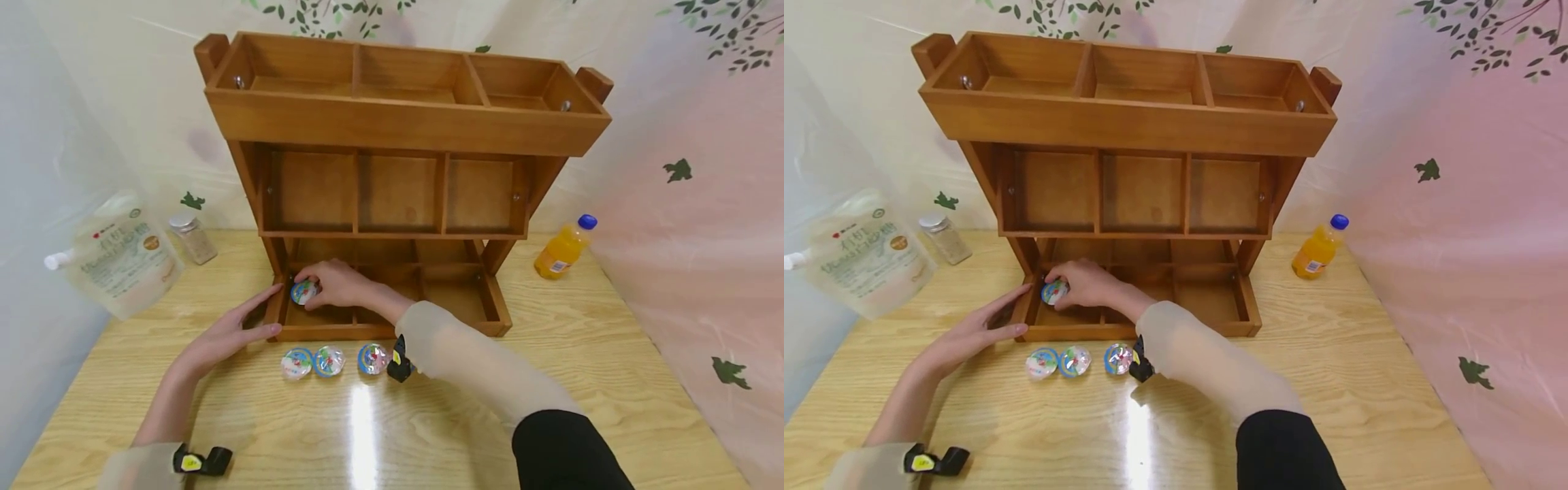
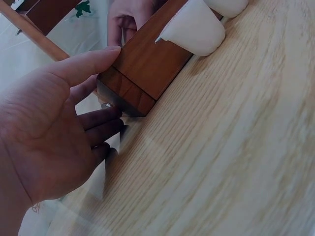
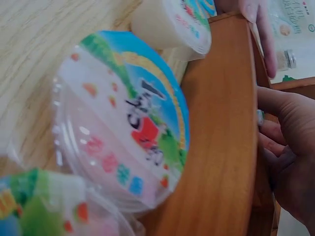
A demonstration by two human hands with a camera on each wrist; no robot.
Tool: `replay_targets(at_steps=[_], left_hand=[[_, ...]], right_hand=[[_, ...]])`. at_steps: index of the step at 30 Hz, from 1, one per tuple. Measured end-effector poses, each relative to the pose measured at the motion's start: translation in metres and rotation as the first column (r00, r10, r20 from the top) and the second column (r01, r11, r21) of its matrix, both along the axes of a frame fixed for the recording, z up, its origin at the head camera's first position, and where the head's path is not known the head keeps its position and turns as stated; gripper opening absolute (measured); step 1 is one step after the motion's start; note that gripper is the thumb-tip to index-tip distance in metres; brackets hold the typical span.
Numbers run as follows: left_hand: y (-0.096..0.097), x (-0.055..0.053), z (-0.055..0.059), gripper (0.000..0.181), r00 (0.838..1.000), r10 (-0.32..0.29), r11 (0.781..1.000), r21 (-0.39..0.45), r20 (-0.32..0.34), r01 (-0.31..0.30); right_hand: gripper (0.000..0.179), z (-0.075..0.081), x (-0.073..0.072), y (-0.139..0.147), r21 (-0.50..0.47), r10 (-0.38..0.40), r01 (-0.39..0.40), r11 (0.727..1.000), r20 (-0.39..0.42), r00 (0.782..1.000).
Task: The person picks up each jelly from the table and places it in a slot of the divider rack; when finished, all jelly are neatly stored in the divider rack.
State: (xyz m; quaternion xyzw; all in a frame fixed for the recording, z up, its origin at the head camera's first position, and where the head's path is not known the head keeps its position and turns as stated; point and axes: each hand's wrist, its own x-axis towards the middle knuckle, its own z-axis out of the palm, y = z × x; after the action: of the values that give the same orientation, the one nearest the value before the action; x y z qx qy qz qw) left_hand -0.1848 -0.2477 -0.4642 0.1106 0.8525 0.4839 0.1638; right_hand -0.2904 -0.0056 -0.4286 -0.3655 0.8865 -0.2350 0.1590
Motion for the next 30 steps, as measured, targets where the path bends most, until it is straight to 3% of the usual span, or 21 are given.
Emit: replay_targets(at_steps=[8,13,16,22,30], left_hand=[[-0.003,0.001,0.003,0.076,1.0,0.0,1.0,0.019,-0.002,0.0],[-0.005,0.0,0.005,0.075,1.0,0.002,1.0,0.017,-0.014,-0.001],[-0.005,-0.001,0.005,0.075,1.0,0.002,1.0,0.015,-0.023,-0.002],[-0.004,-0.001,0.007,0.075,1.0,0.013,1.0,0.013,-0.025,-0.012],[0.001,0.002,0.002,0.076,0.999,0.004,1.0,0.003,-0.035,-0.004]], right_hand=[[0.055,0.004,0.003,-0.004,-0.01,-0.014,0.015,1.0,0.023,1.0],[0.053,0.009,0.004,0.004,-0.07,-0.007,0.011,0.998,0.048,0.999],[0.049,0.014,0.007,0.015,-0.105,0.01,-0.009,0.994,0.009,1.0],[0.046,0.025,0.024,0.052,-0.182,0.011,-0.016,0.983,-0.027,1.0],[0.041,0.034,0.062,0.124,-0.343,-0.013,0.01,0.939,-0.009,1.0]])
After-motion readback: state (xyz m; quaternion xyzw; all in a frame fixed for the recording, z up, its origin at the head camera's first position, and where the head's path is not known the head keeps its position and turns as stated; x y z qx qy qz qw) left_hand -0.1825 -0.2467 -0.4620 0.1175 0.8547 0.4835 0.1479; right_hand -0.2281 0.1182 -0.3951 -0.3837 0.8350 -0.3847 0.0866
